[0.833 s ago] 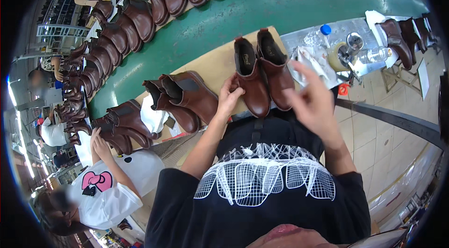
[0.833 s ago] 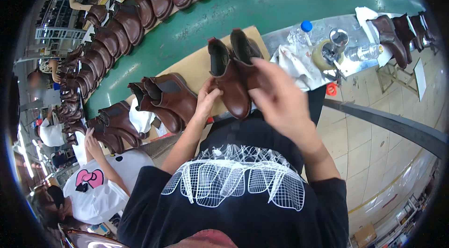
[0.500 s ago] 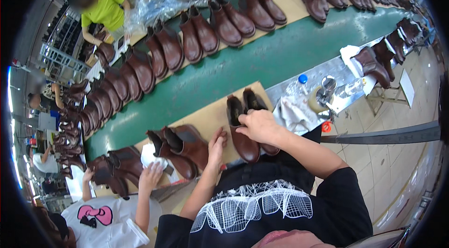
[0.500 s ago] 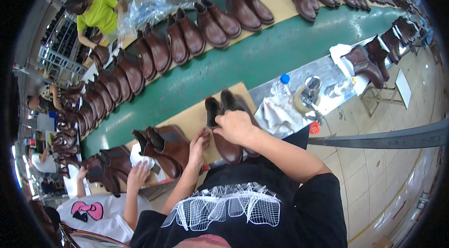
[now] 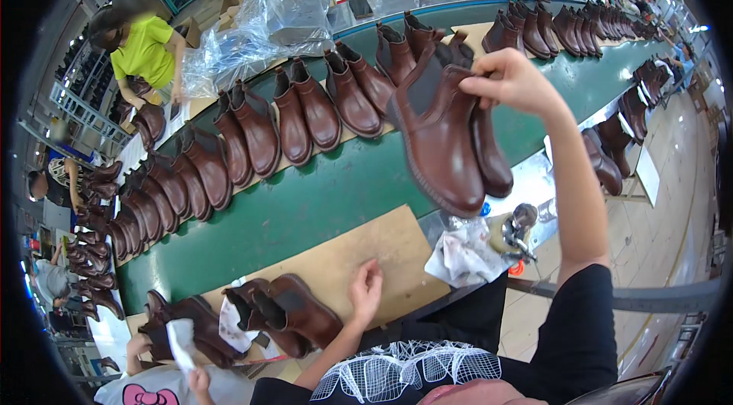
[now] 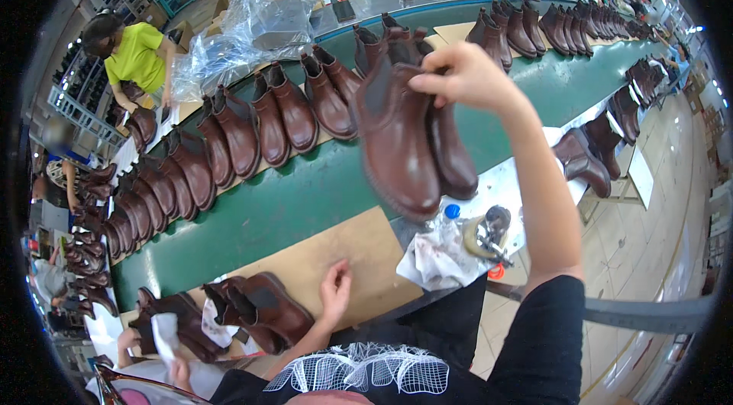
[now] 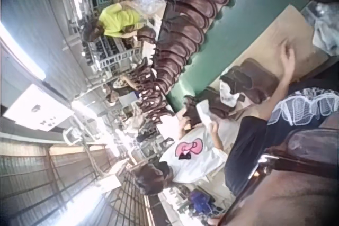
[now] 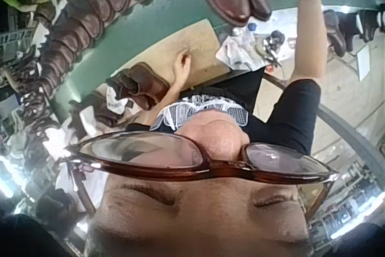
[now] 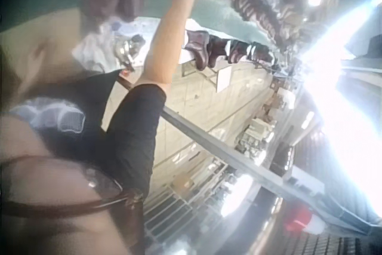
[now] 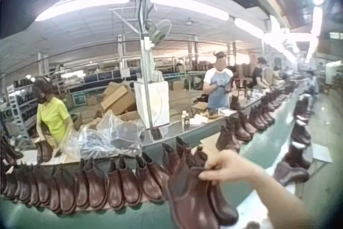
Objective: The recorder is finishing or inspecting leather boots on an assembly line, using a spray tool for finish and a cloth with cleaner for detailing.
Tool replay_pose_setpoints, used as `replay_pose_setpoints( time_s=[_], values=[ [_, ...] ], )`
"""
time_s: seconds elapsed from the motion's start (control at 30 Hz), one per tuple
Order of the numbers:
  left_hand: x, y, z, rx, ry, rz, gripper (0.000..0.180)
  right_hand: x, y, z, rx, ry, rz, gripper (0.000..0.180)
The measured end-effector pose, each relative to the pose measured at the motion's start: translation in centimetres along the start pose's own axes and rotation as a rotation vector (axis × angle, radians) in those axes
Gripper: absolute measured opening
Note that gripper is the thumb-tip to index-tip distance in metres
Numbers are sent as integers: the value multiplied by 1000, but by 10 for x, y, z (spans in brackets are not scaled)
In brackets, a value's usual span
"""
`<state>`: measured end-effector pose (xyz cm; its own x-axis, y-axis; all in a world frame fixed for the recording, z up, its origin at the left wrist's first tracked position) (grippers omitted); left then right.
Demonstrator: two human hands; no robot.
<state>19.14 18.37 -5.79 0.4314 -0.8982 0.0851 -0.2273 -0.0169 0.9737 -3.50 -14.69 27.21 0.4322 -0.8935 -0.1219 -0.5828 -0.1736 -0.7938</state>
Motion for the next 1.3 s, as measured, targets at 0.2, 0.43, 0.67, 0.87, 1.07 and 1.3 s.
replay_pose_setpoints(
  time_s=[0.2, 0.43, 0.67, 0.87, 1.07, 1.3],
  values=[
    [14, 12, 3, 552, -56, 451, 20, 117, 71, -60, -584, 229, -100, 24],
    [18, 17, 5, 598, -90, 346, 19, 230, 212, -69, -785, 323, 17, 20],
    [22, 11, 9, 607, -121, 335, 21, 251, 288, -75, -484, 366, 146, 23],
    [21, 9, 9, 648, -133, 318, 21, 279, 196, -41, -866, 379, 27, 46],
    [23, 11, 7, 643, -123, 312, 22, 344, 166, 50, -699, 243, -113, 82],
    [22, 13, -1, 646, -92, 328, 23, 372, 167, 98, -685, 314, -9, 44]
  ],
)
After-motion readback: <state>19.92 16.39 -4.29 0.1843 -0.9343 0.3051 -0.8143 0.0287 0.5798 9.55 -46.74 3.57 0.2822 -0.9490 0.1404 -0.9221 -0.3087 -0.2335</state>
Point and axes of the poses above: each hand's wrist, its own x-axis towards the middle knuckle, its own z-axis out of the palm, y = z × x, the point moved 1 cm from there along x, towards the middle knuckle, and after that the axes turned 12 degrees about z, right-handed, at the moved point
